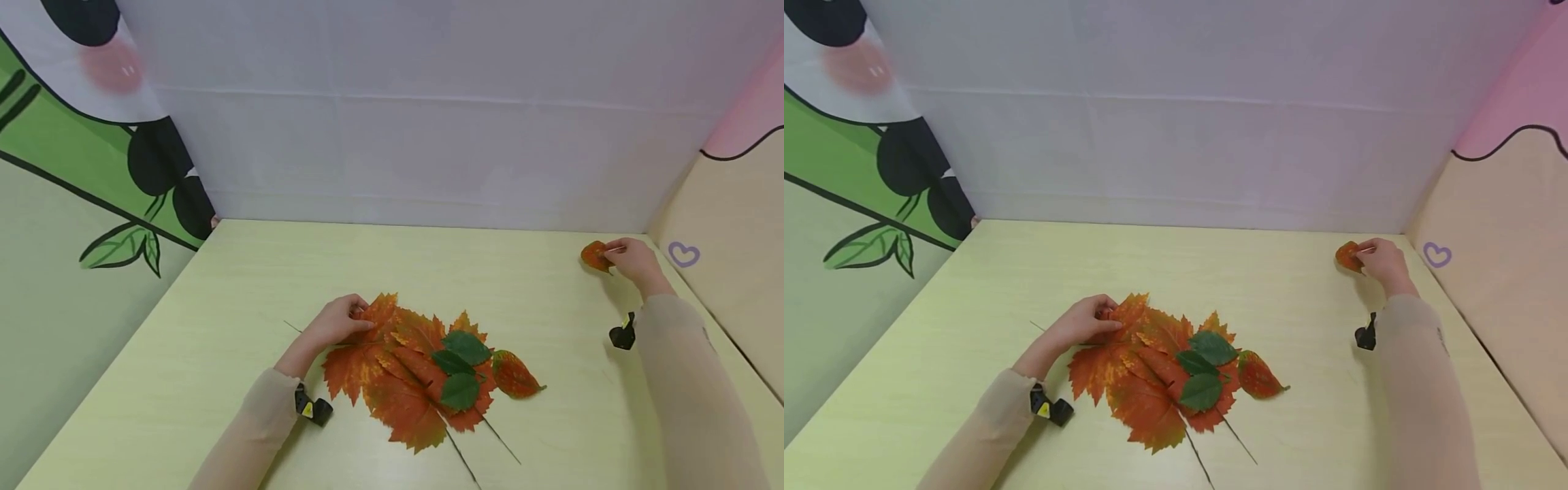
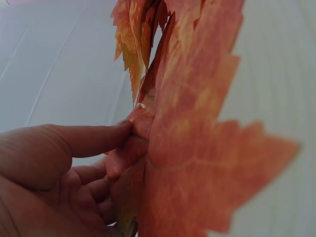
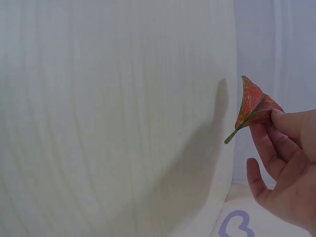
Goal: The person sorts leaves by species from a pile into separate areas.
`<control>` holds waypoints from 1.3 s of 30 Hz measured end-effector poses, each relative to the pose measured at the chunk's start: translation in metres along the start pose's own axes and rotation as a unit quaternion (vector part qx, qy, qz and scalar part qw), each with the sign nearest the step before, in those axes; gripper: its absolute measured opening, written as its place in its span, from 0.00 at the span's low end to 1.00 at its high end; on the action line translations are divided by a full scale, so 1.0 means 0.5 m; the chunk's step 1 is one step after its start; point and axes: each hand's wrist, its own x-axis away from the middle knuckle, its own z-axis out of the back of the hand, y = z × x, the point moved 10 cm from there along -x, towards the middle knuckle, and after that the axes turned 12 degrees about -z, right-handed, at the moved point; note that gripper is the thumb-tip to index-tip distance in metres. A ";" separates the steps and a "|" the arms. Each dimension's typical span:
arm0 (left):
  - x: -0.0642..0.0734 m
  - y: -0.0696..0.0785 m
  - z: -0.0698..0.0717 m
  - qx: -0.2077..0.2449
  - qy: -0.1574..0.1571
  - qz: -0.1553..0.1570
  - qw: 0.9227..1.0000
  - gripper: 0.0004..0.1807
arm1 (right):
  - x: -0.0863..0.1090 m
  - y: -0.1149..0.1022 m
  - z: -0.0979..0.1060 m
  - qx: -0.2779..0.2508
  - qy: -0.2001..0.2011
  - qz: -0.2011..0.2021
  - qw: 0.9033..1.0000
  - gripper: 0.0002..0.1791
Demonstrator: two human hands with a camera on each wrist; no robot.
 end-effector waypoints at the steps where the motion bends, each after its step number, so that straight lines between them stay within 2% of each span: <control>1: 0.001 0.000 0.000 -0.001 0.000 0.000 1.000 0.16 | -0.003 0.001 0.003 0.000 0.002 0.000 1.000 0.20; 9: 0.004 0.002 0.002 0.004 0.004 0.002 1.000 0.17 | -0.014 0.015 0.011 -0.005 0.003 -0.009 1.000 0.19; 19: 0.004 -0.012 -0.009 0.009 -0.001 0.007 1.000 0.16 | -0.018 0.048 0.004 0.013 0.016 -0.011 1.000 0.19; 24: 0.000 -0.010 -0.002 0.005 0.002 0.003 1.000 0.16 | -0.018 0.046 0.006 0.016 0.020 -0.009 1.000 0.19; 31: -0.004 -0.007 -0.003 0.004 -0.005 0.006 1.000 0.15 | 0.005 0.043 0.015 0.033 0.011 -0.019 0.999 0.21; 37: -0.003 -0.008 -0.004 -0.001 -0.005 0.008 1.000 0.15 | 0.028 0.014 0.028 0.059 0.023 0.011 0.998 0.21; 39: -0.002 -0.008 -0.005 -0.004 -0.006 0.008 1.000 0.15 | 0.036 0.000 0.018 0.065 0.013 0.023 0.998 0.22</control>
